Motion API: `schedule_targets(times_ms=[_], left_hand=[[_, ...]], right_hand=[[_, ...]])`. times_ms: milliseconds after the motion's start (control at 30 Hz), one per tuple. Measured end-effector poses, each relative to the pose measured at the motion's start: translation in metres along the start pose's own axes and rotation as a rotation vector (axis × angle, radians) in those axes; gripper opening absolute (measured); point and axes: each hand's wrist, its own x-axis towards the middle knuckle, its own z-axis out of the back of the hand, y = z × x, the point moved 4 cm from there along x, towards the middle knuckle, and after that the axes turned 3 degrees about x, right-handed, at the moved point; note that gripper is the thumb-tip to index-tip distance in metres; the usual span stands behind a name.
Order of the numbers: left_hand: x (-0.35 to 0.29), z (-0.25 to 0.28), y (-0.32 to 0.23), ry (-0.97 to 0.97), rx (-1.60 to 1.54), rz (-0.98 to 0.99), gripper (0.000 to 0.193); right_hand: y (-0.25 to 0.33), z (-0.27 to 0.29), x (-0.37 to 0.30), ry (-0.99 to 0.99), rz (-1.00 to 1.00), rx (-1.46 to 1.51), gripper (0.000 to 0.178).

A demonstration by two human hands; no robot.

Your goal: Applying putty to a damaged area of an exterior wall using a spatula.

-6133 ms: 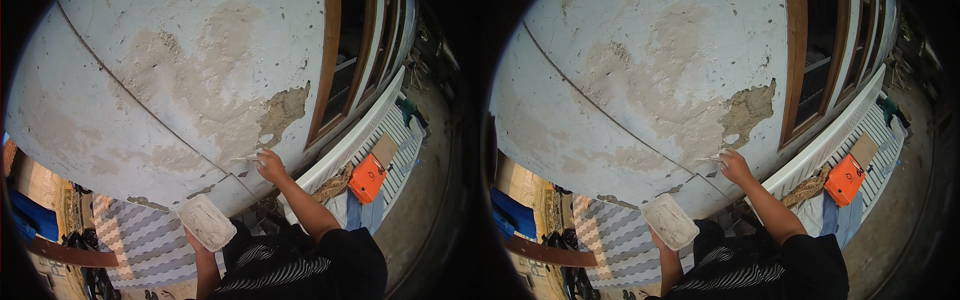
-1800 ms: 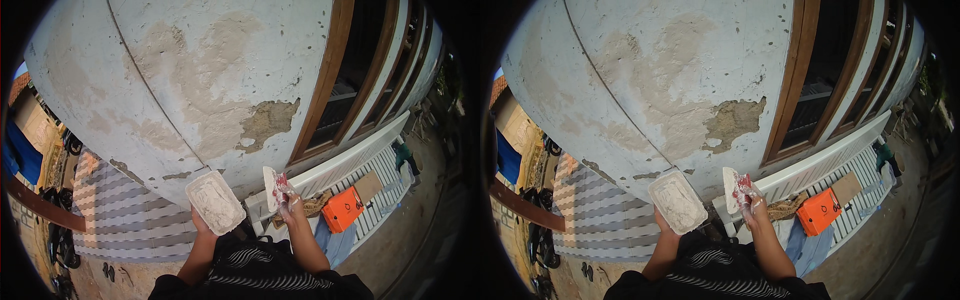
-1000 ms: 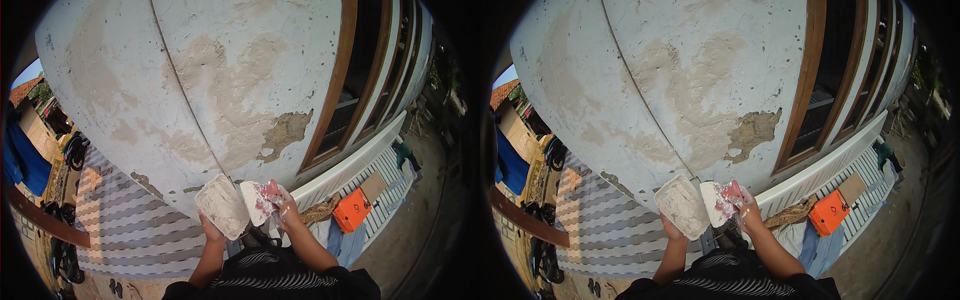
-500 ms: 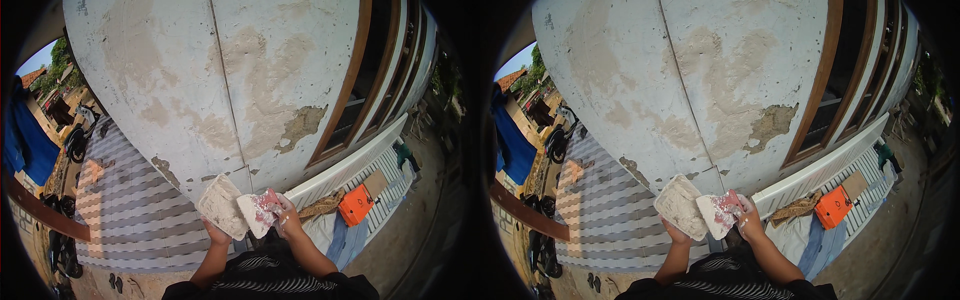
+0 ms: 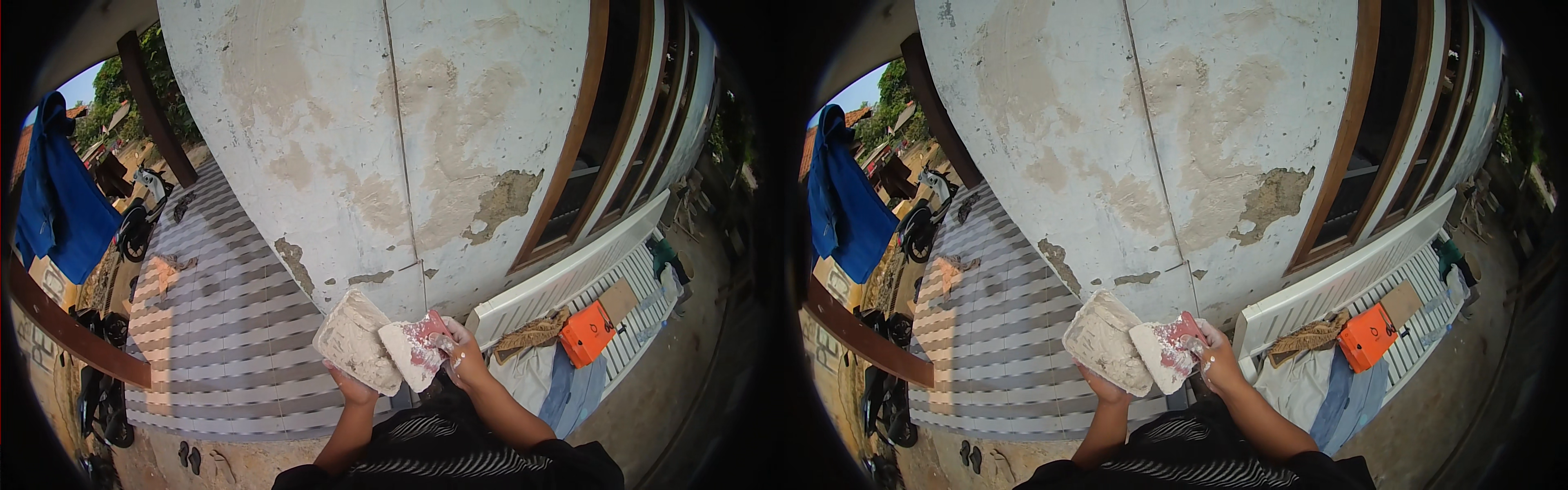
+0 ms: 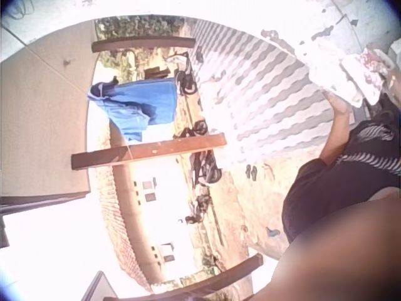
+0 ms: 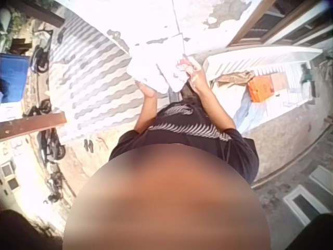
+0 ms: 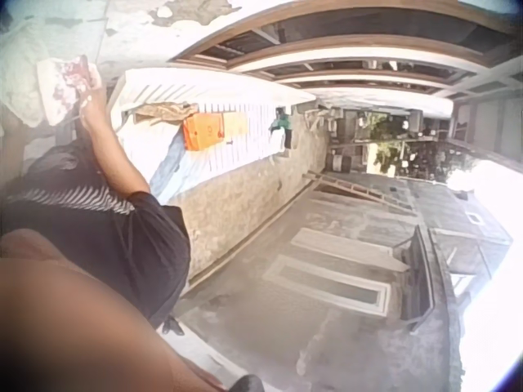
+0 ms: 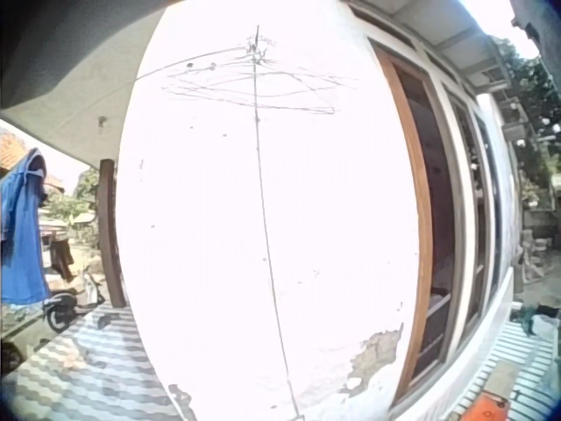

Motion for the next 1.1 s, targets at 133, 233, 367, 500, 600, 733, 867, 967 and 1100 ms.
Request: schedule_targets(times_ms=[133,233,367,500,600,733,867,967,1100], left_hand=[[-0.006,0.006,-0.004,-0.041,-0.018,-0.009,0.081],[-0.008,0.008,-0.007,-0.059,-0.021,-0.02,0.081],[-0.01,0.007,-0.012,-0.077,-0.032,-0.047,0.081],[-0.013,0.005,-0.012,-0.048,-0.02,-0.083,0.081],[-0.016,0.0,-0.013,-0.026,-0.016,-0.071,0.082],[-0.018,-0.007,-0.016,-0.002,-0.027,-0.104,0.083],[-0.023,-0.018,-0.013,-0.054,-0.047,-0.159,0.083],[-0.029,-0.021,-0.009,-0.108,-0.039,-0.208,0.083],[-0.035,-0.023,0.0,-0.139,-0.044,-0.241,0.08]], right_hand=[[0.004,-0.003,-0.004,-0.001,-0.02,0.006,0.033],[0.003,-0.003,-0.004,0.013,-0.015,0.03,0.033],[-0.001,-0.006,-0.005,0.023,-0.003,-0.031,0.032],[0.007,-0.012,-0.009,0.022,0.012,-0.075,0.031],[0.018,-0.012,-0.008,0.024,0.076,-0.236,0.03],[0.031,-0.01,-0.009,0.033,0.148,-0.495,0.029],[0.033,-0.009,-0.012,0.066,0.245,-0.597,0.034],[0.039,-0.009,-0.017,0.07,0.273,-0.604,0.039],[0.062,-0.012,-0.022,0.11,0.24,-0.707,0.04]])
